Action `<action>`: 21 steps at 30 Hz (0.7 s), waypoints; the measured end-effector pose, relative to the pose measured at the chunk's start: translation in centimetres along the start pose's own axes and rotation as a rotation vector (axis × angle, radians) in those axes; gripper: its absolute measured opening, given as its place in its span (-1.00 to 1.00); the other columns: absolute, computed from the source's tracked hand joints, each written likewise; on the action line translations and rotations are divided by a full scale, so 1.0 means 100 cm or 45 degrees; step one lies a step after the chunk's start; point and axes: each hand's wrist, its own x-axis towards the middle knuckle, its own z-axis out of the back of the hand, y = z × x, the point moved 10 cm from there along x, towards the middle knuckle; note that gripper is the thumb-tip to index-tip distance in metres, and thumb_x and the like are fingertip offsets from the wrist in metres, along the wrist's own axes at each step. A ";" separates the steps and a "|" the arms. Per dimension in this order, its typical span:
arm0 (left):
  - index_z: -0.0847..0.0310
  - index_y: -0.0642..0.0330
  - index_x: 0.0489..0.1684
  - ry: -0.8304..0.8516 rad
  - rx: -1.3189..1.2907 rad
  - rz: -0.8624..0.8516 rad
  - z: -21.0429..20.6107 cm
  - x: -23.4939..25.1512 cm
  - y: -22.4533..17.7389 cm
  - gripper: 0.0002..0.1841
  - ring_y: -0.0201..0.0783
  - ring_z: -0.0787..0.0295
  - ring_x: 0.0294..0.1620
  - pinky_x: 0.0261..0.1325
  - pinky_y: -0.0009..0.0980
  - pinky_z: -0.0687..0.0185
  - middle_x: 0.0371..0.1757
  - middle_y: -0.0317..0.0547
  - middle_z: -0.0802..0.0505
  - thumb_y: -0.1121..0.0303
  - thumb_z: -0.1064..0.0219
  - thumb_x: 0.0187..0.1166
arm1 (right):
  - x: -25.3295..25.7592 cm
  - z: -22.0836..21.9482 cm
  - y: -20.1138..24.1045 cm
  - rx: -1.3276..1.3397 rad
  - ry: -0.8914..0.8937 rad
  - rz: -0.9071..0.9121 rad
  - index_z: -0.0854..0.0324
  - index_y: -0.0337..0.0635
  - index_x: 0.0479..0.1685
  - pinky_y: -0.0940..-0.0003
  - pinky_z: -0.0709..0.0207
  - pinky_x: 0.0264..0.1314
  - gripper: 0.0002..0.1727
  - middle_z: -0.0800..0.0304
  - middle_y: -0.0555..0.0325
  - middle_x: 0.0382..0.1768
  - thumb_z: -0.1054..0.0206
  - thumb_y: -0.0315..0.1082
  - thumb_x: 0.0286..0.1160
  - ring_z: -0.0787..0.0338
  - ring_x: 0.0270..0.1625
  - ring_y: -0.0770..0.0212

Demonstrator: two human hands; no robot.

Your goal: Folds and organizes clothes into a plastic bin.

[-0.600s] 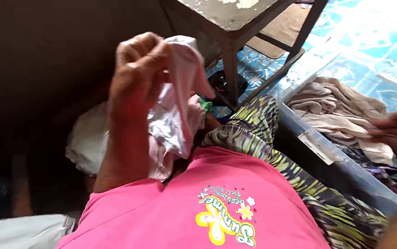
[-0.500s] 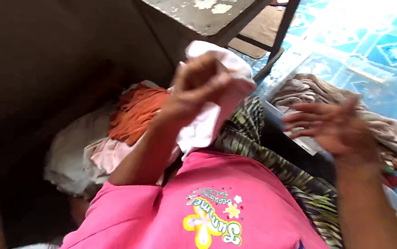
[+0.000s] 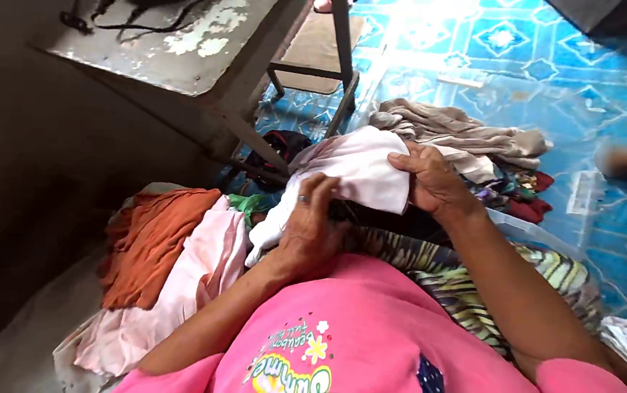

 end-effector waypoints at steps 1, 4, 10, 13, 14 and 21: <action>-0.43 0.58 0.42 -0.030 0.131 0.081 0.005 -0.003 0.011 -0.29 0.22 -0.66 0.34 0.34 0.02 -0.65 0.40 0.51 -0.59 0.47 -0.59 0.20 | -0.002 0.003 0.012 0.002 -0.007 0.051 -0.58 -0.18 0.02 0.39 -0.82 -0.18 -0.77 -0.85 0.22 -0.31 -0.06 -0.61 0.63 -0.87 -0.30 0.37; -0.61 0.56 0.25 0.034 0.274 0.313 0.014 -0.003 0.042 -0.49 0.39 -0.75 0.16 0.15 0.30 -0.65 0.19 0.51 -0.74 0.61 -0.51 0.23 | -0.014 0.016 0.055 -0.059 -0.029 0.238 -0.62 -0.09 -0.09 0.50 -0.80 -0.22 -0.74 -0.86 0.33 -0.36 -0.03 -0.57 0.64 -0.85 -0.33 0.46; -0.74 0.47 0.00 0.169 0.194 0.058 0.007 0.065 0.017 -0.78 0.15 -0.87 -0.25 -0.12 0.18 -0.71 -0.24 0.26 -0.88 0.56 -0.40 0.46 | -0.027 0.067 0.111 -0.058 -0.123 0.517 -0.67 -0.07 -0.18 0.47 -0.80 -0.19 -0.68 -0.87 0.31 -0.38 0.03 -0.49 0.68 -0.86 -0.32 0.45; -0.76 0.46 0.03 0.189 0.202 -0.091 -0.005 0.125 -0.002 -0.77 0.23 -0.88 -0.23 -0.10 0.26 -0.68 -0.24 0.30 -0.88 0.53 -0.35 0.50 | -0.037 0.102 0.138 -0.001 -0.238 0.703 -0.66 -0.04 -0.23 0.47 -0.79 -0.12 -0.65 -0.87 0.35 -0.38 0.08 -0.48 0.72 -0.86 -0.28 0.47; -0.76 0.45 0.02 0.206 0.211 -0.121 -0.012 0.146 -0.008 -0.78 0.26 -0.87 -0.21 -0.09 0.28 -0.66 -0.23 0.32 -0.88 0.52 -0.34 0.51 | -0.039 0.114 0.146 0.011 -0.268 0.761 -0.66 -0.02 -0.24 0.49 -0.78 -0.09 -0.63 -0.88 0.37 -0.37 0.10 -0.48 0.73 -0.86 -0.26 0.49; -0.73 0.39 0.12 0.243 0.385 -0.290 -0.064 0.228 -0.068 -0.71 0.42 -0.82 0.03 0.03 0.39 -0.56 -0.05 0.40 -0.86 0.51 -0.23 0.52 | -0.054 0.202 0.166 0.011 -0.355 1.009 -0.62 -0.05 -0.01 0.44 -0.78 0.09 -0.62 -0.90 0.37 -0.20 0.16 -0.53 0.72 -0.88 -0.09 0.45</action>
